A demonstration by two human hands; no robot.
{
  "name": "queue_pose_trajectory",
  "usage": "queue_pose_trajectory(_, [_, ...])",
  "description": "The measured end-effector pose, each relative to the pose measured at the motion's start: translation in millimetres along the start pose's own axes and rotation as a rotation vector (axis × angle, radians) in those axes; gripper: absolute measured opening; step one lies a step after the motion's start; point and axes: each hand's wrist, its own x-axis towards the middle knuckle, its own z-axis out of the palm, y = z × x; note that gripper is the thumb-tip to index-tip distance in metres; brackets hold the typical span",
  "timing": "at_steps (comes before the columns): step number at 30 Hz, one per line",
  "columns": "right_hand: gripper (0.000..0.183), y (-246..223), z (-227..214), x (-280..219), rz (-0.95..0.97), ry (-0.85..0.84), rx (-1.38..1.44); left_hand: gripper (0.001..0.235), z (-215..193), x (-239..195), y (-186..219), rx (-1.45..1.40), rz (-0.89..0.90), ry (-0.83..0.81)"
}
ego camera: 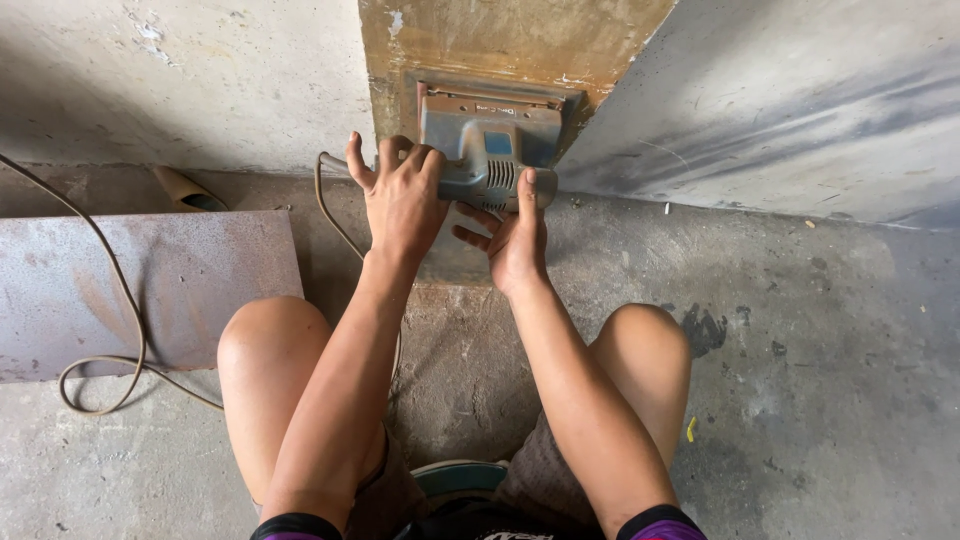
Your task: Using an electric sander to smooth the surface of a metal plate attached to a vertical pillar.
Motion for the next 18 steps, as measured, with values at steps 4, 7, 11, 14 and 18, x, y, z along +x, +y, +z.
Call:
queue_pose_trajectory(4, [0.088, 2.4, -3.7, 3.9, -0.001, -0.019, -0.006, 0.038, -2.1, 2.2, -1.2, -0.011, 0.016, 0.0])
queue_pose_trajectory(7, [0.086, 3.0, -6.1, 7.2, -0.01, -0.027, -0.015, 0.038, -0.8, 3.8, -1.4, -0.009, 0.013, 0.0])
queue_pose_trajectory(11, [0.08, 4.2, -7.4, 10.1, -0.013, -0.027, -0.022, 0.037, -3.1, 6.2, -1.9, -0.009, 0.01, -0.009])
queue_pose_trajectory(14, [0.077, 0.4, -4.5, 7.3, -0.014, -0.024, -0.028, 0.037, -8.6, 7.9, 1.0, -0.008, 0.015, -0.003])
queue_pose_trajectory(18, [0.076, -0.6, -4.5, 7.8, -0.011, -0.015, -0.012, 0.037, -1.2, 8.0, 0.5, -0.004, 0.014, -0.013])
